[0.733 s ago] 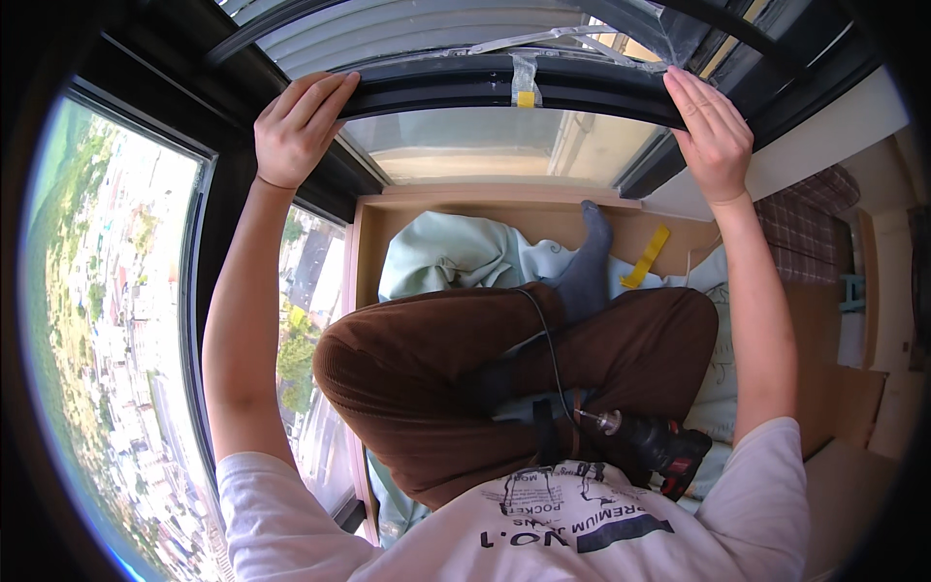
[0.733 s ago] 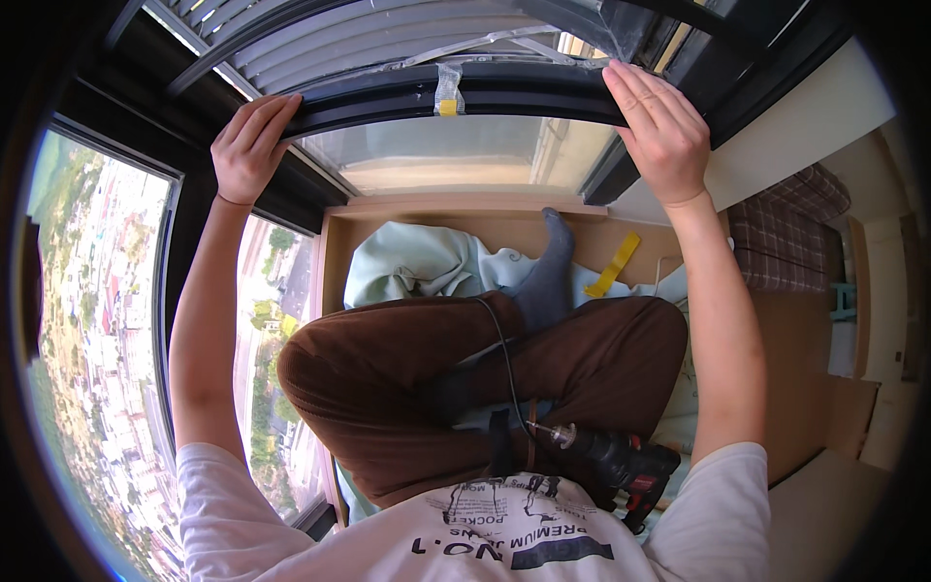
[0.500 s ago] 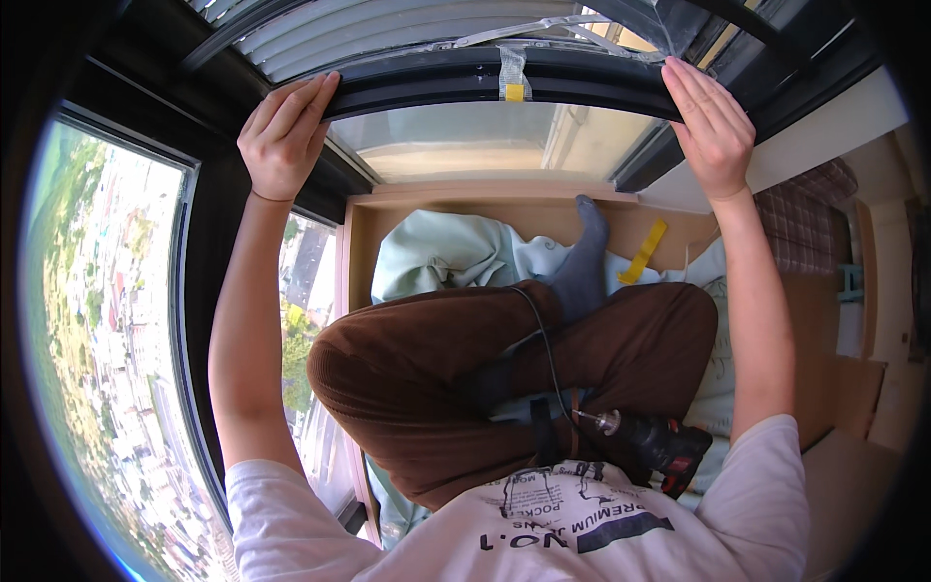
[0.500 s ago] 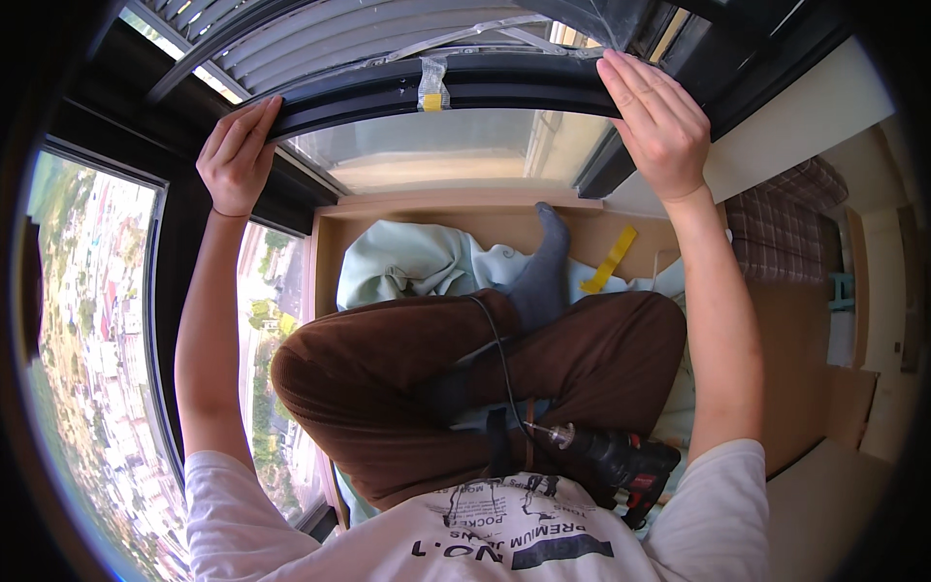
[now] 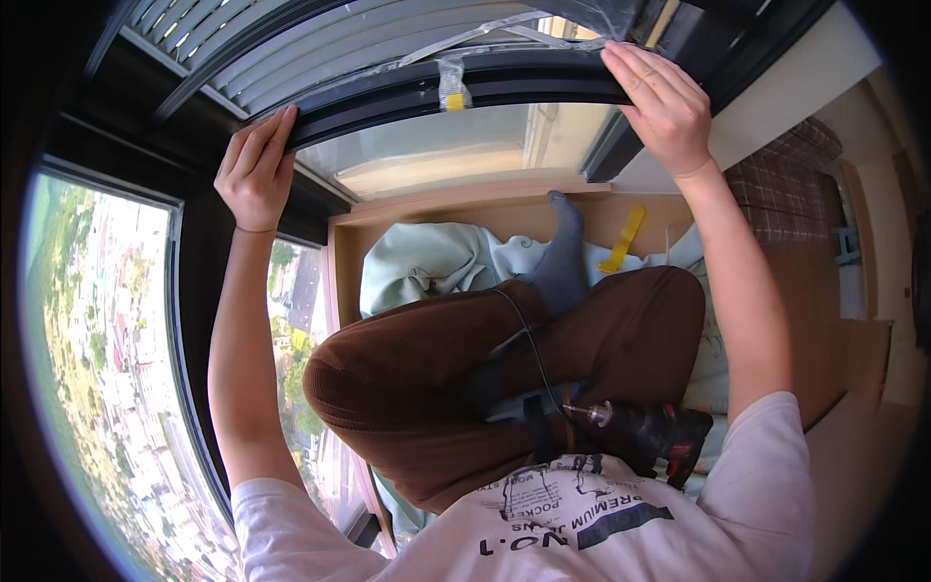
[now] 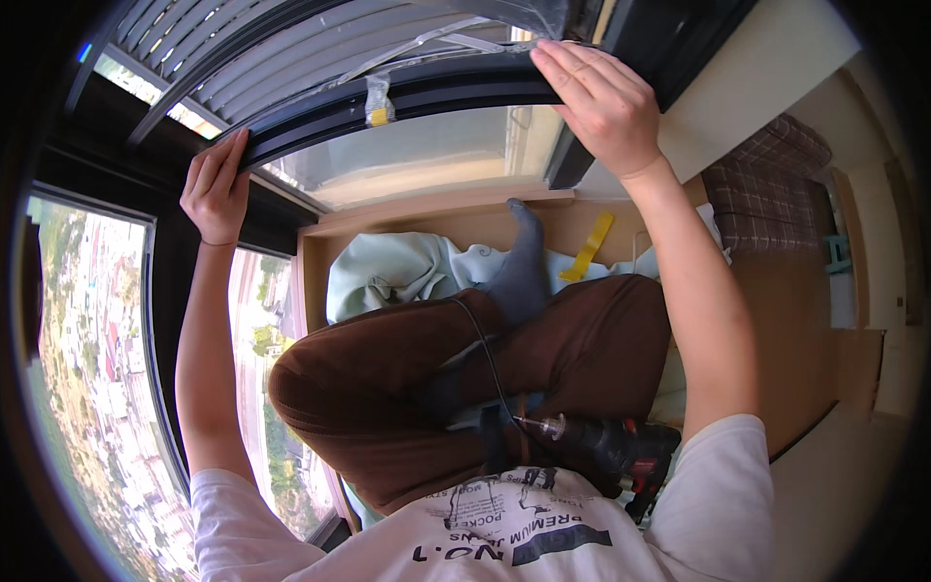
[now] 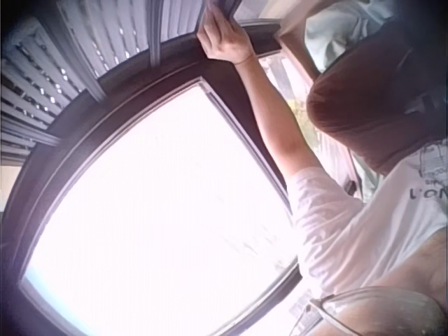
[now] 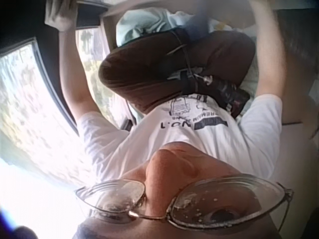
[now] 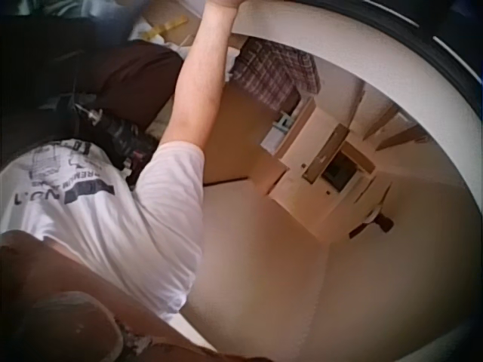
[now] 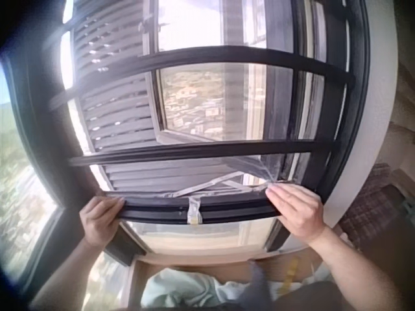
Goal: The person uses a power drill to drive a screw into a black metal window guard frame while sitting on a bed-like platform.
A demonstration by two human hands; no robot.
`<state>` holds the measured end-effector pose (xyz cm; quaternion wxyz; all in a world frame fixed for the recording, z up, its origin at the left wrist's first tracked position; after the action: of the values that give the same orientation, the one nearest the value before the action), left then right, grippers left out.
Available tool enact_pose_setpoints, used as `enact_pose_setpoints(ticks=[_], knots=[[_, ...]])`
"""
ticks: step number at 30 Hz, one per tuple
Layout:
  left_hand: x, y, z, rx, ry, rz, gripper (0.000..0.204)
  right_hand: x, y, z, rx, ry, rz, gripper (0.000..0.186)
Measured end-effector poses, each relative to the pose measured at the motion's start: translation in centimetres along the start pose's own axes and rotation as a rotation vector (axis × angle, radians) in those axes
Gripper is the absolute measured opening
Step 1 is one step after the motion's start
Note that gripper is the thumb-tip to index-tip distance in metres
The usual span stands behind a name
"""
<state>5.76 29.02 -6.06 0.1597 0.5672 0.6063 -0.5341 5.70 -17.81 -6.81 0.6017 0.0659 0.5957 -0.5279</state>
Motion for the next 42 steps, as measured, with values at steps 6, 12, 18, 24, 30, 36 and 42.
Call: enact_pose_setpoints(ticks=[6,12,18,24,30,36,42], knots=[[1.0,0.6,-0.1,0.009,-0.013,-0.041,0.048,0.0,0.5,-0.2,0.047,0.061,-0.003,0.068],[1.4,0.9,-0.6,-0.073,0.025,-0.080,0.040,-0.4,0.4,-0.5,0.102,0.103,-0.075,0.068],[1.7,0.7,-0.7,-0.095,0.006,-0.122,0.040,-0.4,0.9,-0.6,0.076,0.110,-0.030,0.071],[1.6,0.2,-0.5,-0.147,-0.022,-0.187,0.039,0.2,1.3,-0.7,0.106,0.119,0.026,0.065],[1.4,-0.4,0.3,-0.206,-0.051,-0.210,0.039,0.0,1.9,-0.7,0.036,0.152,0.045,0.070],[1.1,-0.4,1.1,-0.235,-0.089,-0.230,0.037,0.1,2.2,-0.7,-0.002,0.135,-0.016,0.063],[1.1,-0.5,1.2,-0.244,-0.095,-0.229,0.037,0.0,2.0,-0.8,0.021,0.131,-0.041,0.063]])
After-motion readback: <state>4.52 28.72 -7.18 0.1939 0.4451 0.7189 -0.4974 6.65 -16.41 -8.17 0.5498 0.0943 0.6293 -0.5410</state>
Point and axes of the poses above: each hand's wrist, its own x-axis away from the middle knuckle, its own y-axis out of the palm, z = x × y, the point moved 2 cm from there along -x, towards the middle knuckle, and after that the axes turned 6 degrees about -x, right-handed, at the moved point
